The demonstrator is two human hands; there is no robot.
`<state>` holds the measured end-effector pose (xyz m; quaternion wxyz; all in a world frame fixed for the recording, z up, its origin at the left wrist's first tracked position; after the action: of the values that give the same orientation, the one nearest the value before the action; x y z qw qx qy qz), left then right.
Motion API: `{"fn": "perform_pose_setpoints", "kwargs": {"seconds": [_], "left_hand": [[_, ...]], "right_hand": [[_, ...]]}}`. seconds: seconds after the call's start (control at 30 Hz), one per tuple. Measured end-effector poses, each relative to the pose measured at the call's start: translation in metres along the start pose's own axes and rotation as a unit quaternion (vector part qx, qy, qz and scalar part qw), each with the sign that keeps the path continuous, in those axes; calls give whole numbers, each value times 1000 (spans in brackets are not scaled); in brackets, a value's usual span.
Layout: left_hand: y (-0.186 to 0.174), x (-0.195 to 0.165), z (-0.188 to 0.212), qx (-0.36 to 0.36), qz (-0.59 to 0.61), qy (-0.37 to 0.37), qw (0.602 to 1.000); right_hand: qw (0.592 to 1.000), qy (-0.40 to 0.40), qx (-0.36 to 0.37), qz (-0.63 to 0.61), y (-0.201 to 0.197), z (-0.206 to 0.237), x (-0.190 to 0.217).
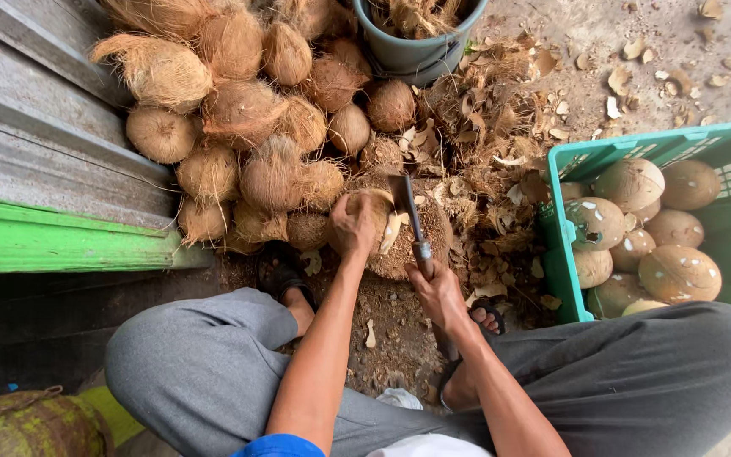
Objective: The person sits on the ground and uses a machete to trim the fibrous husk off coconuts one at a time, rotating each coconut to cut away the outer husk, then places the trimmed coconut into a green plastic crate beside them.
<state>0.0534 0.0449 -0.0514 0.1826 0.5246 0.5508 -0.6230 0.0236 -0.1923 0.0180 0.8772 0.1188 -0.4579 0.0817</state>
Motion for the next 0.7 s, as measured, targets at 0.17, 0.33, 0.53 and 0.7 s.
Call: {"fn": "perform_pose_setpoints", "kwargs": {"seconds": [0.17,0.33,0.53,0.7], "left_hand": [[5,7,4,98,43,-152,983],[-4,-3,4,116,-99,-121,981],[-1,-2,-4,23,34,-74,996],[-4,-3,0,129,-33,-156,979]], "right_hand": [[976,-206,-38,52,-12,5,26],[989,-123,-33,73,-2,-9,11],[982,-160,-16,101,-2,-3,9],[981,-162,-44,93,1,-9,7]]}}
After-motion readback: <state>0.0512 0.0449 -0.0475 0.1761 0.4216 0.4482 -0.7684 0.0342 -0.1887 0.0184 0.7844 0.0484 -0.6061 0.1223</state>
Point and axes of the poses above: each hand's wrist, its own z-axis away from the middle knuckle, its own y-axis out of the palm, x = y × z, the point moved 6 cm from there along -z, towards the middle knuckle, and after that the axes turned 9 degrees about -x, right-handed, at the moved point
